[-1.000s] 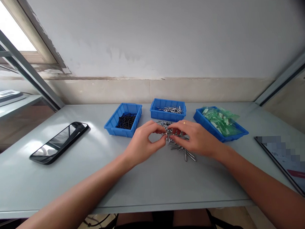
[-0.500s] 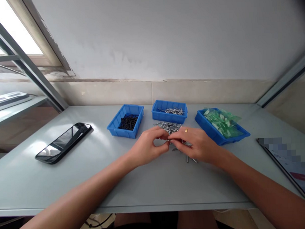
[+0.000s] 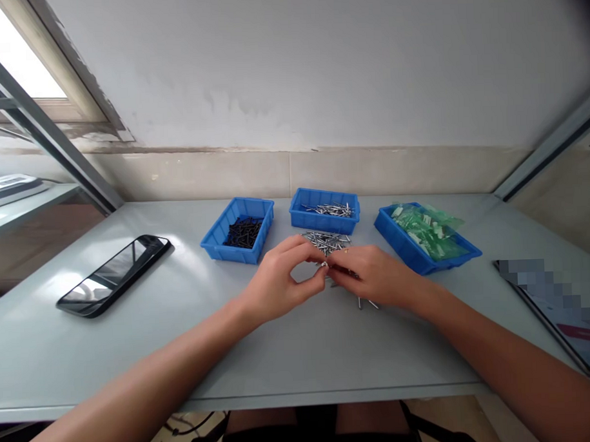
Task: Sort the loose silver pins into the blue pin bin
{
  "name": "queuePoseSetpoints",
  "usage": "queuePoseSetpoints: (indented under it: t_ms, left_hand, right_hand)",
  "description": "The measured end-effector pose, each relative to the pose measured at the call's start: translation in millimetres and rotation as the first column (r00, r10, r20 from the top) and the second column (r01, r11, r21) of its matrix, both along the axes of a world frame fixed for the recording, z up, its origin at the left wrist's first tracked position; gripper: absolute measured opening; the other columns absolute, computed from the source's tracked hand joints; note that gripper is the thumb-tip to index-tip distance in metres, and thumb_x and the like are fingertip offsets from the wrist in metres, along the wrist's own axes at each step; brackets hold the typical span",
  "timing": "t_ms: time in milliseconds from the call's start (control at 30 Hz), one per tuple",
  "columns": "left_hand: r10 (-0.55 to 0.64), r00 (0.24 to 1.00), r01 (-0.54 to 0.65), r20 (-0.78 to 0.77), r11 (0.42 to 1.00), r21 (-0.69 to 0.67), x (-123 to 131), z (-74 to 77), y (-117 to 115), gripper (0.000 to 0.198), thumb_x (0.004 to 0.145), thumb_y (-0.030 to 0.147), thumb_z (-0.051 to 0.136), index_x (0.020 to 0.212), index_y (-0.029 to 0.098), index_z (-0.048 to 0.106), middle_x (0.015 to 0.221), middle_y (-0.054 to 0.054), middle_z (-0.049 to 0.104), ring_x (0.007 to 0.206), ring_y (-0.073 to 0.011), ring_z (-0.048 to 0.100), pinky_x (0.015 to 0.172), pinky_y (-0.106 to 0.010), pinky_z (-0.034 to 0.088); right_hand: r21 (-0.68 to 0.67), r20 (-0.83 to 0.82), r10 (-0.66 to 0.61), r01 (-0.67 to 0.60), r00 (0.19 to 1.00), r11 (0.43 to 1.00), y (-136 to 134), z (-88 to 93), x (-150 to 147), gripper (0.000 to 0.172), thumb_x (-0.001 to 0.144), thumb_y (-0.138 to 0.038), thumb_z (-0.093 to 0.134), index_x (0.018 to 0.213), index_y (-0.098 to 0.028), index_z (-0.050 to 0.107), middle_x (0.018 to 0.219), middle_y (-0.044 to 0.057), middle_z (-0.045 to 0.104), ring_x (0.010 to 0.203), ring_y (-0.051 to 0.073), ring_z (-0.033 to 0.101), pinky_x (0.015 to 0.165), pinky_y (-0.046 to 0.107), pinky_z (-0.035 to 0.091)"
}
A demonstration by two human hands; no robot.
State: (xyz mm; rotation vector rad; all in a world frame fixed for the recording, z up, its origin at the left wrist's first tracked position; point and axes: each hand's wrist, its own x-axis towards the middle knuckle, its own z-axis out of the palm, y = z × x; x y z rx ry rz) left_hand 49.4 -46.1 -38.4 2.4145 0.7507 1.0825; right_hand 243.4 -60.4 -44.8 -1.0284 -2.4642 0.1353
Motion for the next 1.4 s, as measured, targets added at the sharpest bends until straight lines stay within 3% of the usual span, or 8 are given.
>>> queuePoseSetpoints:
  t_ms: [100, 300, 533, 700, 900, 1167, 1400]
  left_hand:
    - [-0.035, 0.999, 0.035, -0.037, 0.999, -0.005, 0, -1.1, 1, 0.007, 0.08, 0.016, 0.053, 0.083, 0.017, 0.059, 0.082, -0.003, 0.06, 0.08, -0.015, 0.057, 0.074, -0.028, 0.048]
    - [0.066, 0.997, -0.067, -0.035, 0.997, -0.028, -2, -0.6, 6, 0.006, 0.079, 0.015, 0.054, 0.082, 0.017, 0.059, 0.081, -0.003, 0.059, 0.079, -0.0147, 0.057, 0.074, -0.028, 0.048]
    - [0.073, 0.991, -0.085, -0.114, 0.991, -0.105, -3, -1.9, 8, 0.005, 0.079, 0.017, 0.055, 0.08, 0.017, 0.06, 0.08, -0.002, 0.059, 0.079, -0.015, 0.057, 0.074, -0.029, 0.047]
    - [0.03, 0.982, -0.052, -0.185, 0.992, -0.118, -2, -5.3, 9, 0.008, 0.077, 0.016, 0.055, 0.082, 0.017, 0.061, 0.082, -0.002, 0.06, 0.081, -0.0159, 0.057, 0.074, -0.029, 0.047]
    - [-0.031, 0.972, 0.002, -0.232, 0.992, -0.125, -2, -8.7, 9, 0.006, 0.077, 0.015, 0.055, 0.08, 0.017, 0.06, 0.083, -0.002, 0.06, 0.081, -0.0159, 0.058, 0.073, -0.028, 0.046]
    - [0.051, 0.991, -0.066, -0.126, 0.991, -0.114, -3, -3.5, 9, 0.006, 0.081, 0.018, 0.054, 0.082, 0.017, 0.06, 0.081, -0.002, 0.058, 0.078, -0.0137, 0.056, 0.072, -0.027, 0.045]
    - [0.057, 0.996, -0.06, -0.063, 0.997, -0.057, -3, -0.5, 9, 0.005, 0.081, 0.017, 0.054, 0.083, 0.017, 0.059, 0.08, -0.001, 0.057, 0.077, -0.0127, 0.054, 0.072, -0.025, 0.044]
  right_hand:
    - [0.006, 0.059, 0.028, -0.028, 0.998, 1.0, 1, -3.0, -1, 0.024, 0.09, -0.022, 0.042, 0.069, -0.018, 0.052, 0.064, 0.0, 0.058, 0.057, 0.013, 0.052, 0.053, 0.025, 0.034]
    - [-0.032, 0.001, 0.003, -0.003, 1.0, 0.999, 1, 2.9, 2, 0.014, 0.088, -0.02, 0.046, 0.083, -0.019, 0.059, 0.073, 0.001, 0.064, 0.067, 0.013, 0.058, 0.061, 0.025, 0.04]
    - [0.027, -0.038, -0.018, 0.019, 0.999, 0.999, 2, 9.7, 8, 0.015, 0.088, -0.02, 0.047, 0.09, -0.018, 0.061, 0.078, 0.002, 0.067, 0.07, 0.014, 0.059, 0.064, 0.026, 0.043]
    - [0.106, -0.075, 0.044, -0.035, 0.996, 0.994, 0, 11.3, 8, 0.016, 0.088, -0.02, 0.046, 0.094, -0.018, 0.061, 0.078, 0.001, 0.067, 0.072, 0.014, 0.06, 0.066, 0.026, 0.045]
    - [0.108, -0.09, 0.069, -0.059, 0.994, 0.992, -1, 8.7, 5, 0.015, 0.089, -0.02, 0.046, 0.096, -0.019, 0.059, 0.078, 0.001, 0.066, 0.073, 0.014, 0.06, 0.067, 0.026, 0.044]
    - [0.006, -0.051, -0.062, 0.063, 0.997, 0.998, 0, 13.9, 8, 0.013, 0.089, -0.02, 0.045, 0.092, -0.018, 0.058, 0.073, 0.0, 0.063, 0.063, 0.012, 0.055, 0.057, 0.023, 0.04]
    - [0.022, 0.029, -0.024, 0.023, 0.999, 0.999, 1, 8.3, 6, 0.014, 0.089, -0.02, 0.044, 0.086, -0.017, 0.057, 0.073, 0.002, 0.062, 0.066, 0.014, 0.056, 0.06, 0.025, 0.038]
